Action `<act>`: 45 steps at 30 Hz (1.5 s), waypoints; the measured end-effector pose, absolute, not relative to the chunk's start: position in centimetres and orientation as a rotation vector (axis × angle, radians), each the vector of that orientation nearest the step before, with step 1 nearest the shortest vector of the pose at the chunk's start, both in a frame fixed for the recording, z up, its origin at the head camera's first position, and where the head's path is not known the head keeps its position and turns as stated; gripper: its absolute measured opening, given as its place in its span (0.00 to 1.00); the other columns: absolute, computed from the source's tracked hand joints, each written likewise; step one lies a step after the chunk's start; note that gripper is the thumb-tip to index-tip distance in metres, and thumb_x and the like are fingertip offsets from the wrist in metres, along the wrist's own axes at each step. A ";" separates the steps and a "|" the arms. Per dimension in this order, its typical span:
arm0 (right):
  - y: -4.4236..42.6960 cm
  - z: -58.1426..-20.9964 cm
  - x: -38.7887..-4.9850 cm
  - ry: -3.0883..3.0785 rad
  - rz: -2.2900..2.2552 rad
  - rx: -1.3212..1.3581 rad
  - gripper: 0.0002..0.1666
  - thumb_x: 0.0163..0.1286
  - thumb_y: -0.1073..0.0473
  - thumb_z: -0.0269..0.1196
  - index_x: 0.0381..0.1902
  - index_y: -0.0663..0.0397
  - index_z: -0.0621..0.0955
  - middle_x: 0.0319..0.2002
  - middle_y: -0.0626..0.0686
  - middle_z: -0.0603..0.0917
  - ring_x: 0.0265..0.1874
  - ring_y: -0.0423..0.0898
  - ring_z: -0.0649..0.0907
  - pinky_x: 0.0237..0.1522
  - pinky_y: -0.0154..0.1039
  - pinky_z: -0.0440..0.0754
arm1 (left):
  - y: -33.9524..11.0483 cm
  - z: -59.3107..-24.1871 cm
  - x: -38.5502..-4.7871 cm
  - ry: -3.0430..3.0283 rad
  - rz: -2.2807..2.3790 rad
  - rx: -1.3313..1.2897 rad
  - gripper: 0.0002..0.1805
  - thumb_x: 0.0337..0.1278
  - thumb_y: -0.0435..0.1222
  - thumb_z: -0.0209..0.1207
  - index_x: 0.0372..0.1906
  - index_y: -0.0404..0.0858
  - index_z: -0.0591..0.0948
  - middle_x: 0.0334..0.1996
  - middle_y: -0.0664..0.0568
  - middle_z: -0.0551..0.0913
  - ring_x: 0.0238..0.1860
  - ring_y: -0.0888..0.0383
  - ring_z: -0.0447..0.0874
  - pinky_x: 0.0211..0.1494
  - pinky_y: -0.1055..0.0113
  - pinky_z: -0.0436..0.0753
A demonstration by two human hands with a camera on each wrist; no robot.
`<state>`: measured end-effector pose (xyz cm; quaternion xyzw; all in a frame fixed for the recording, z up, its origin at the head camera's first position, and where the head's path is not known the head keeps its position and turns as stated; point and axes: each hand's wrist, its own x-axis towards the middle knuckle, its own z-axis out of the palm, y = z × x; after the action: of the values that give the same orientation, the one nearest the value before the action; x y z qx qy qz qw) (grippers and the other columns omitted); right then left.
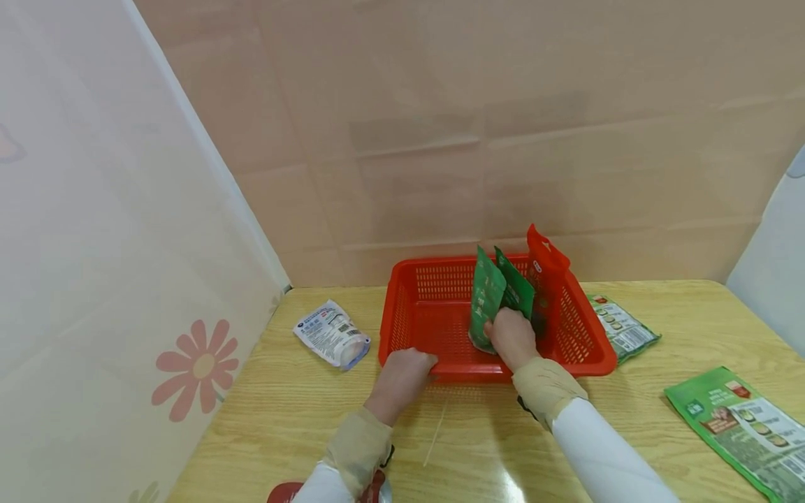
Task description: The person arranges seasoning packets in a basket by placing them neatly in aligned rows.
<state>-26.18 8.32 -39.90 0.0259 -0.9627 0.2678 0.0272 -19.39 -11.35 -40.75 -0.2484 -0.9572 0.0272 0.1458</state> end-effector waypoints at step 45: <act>17.4 -40.5 -18.9 -2.678 0.264 0.741 0.23 0.46 0.42 0.74 0.28 0.49 0.77 0.22 0.41 0.76 0.22 0.36 0.73 0.26 0.33 0.75 | -11.3 -40.7 -19.3 -2.741 0.063 -0.713 0.09 0.45 0.42 0.71 0.20 0.48 0.82 0.16 0.61 0.80 0.17 0.68 0.69 0.23 0.78 0.66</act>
<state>-18.94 17.41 -40.54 0.2615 -0.9448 0.0930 0.1743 -19.32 -11.28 -40.67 -0.2488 -0.9560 0.0219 0.1537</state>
